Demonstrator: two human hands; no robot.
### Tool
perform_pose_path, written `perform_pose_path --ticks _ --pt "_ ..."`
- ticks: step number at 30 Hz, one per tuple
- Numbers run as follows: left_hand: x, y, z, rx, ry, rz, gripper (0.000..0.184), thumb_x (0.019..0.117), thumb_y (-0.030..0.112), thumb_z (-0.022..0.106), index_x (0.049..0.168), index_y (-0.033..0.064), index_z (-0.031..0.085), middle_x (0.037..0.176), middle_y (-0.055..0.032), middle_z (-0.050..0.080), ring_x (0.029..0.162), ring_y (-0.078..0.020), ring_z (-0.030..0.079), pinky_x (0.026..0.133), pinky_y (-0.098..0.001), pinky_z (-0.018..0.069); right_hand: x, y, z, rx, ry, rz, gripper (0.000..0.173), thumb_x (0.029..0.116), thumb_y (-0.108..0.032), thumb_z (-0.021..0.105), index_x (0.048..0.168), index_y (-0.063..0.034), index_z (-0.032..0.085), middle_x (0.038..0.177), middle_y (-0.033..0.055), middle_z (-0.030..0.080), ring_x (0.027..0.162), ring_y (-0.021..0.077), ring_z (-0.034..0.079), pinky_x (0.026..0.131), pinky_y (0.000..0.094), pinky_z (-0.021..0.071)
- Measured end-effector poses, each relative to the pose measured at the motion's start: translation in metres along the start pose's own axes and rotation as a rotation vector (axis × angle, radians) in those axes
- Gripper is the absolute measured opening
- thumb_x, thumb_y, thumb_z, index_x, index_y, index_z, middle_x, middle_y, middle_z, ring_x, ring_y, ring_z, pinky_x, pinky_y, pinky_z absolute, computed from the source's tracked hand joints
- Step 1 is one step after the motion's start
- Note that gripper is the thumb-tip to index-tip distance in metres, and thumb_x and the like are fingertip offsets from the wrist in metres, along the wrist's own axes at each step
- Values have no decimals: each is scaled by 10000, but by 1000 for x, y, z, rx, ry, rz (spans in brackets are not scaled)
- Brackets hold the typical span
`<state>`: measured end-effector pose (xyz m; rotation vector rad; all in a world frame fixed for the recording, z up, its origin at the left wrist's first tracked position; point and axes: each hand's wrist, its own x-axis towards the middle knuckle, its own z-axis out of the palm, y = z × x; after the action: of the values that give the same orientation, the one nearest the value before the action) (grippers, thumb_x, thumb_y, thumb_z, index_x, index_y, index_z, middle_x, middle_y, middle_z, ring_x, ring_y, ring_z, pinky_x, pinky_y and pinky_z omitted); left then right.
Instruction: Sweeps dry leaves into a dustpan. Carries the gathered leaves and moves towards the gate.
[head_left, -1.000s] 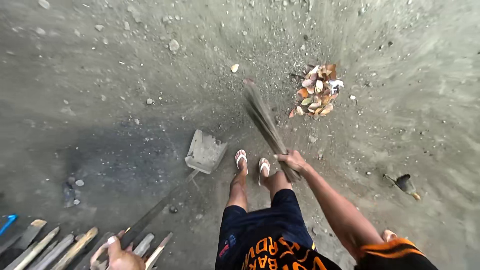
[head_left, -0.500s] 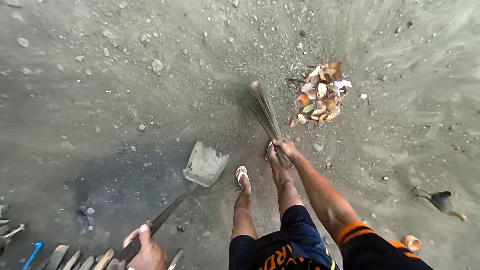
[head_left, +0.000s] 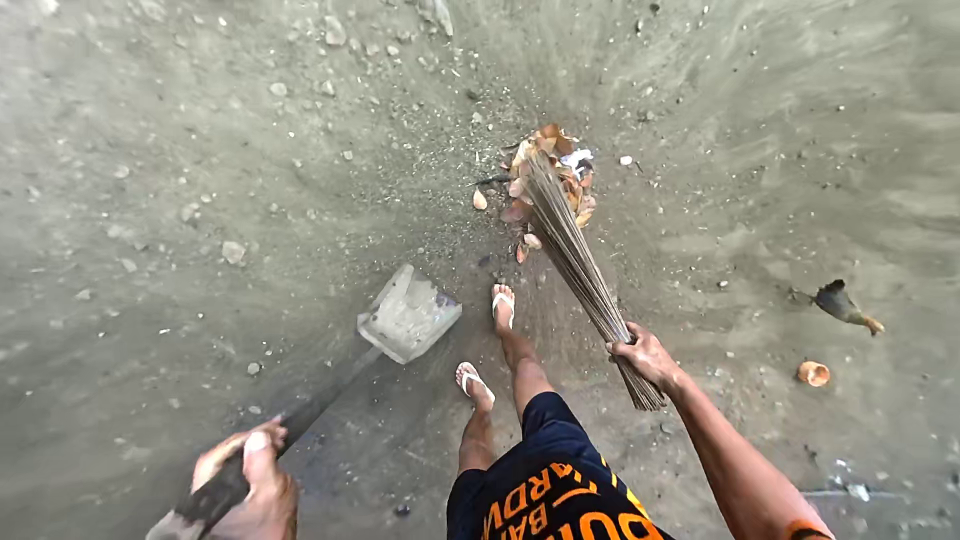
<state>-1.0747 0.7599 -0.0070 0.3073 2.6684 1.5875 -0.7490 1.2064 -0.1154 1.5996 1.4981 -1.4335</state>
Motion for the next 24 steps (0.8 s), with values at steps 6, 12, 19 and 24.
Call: perform_pose_path --ticks 6,12,19,24 --pt "87 16 131 -1 -133 137 146 990 167 579 986 22 594 841 86 658 776 -6 662 787 -261 593 74 -33 -63 -123 211 40 597 837 -207 737 1377 -39 542 1087 217 684 910 342 695 814 571 567" --pt "133 39 253 54 -260 246 273 985 235 611 1029 -34 601 901 -22 640 799 -15 630 777 -235 558 195 -82 -108 -298 353 153 744 837 -332 834 1411 2 500 1208 331 643 1139 500 631 934 699 489" --pt "142 70 362 -66 -270 331 162 954 139 649 982 -19 623 863 7 647 781 46 601 735 -143 512 237 -126 -39 -517 -39 132 436 904 -227 732 1217 57 623 1187 304 651 1119 457 644 915 670 507" --pt "140 69 393 -75 -272 343 149 934 138 667 948 -8 643 856 -28 672 791 8 632 744 -162 523 199 -106 20 -587 -175 103 716 890 -290 723 1467 -4 411 1276 265 633 1197 411 636 973 603 514"
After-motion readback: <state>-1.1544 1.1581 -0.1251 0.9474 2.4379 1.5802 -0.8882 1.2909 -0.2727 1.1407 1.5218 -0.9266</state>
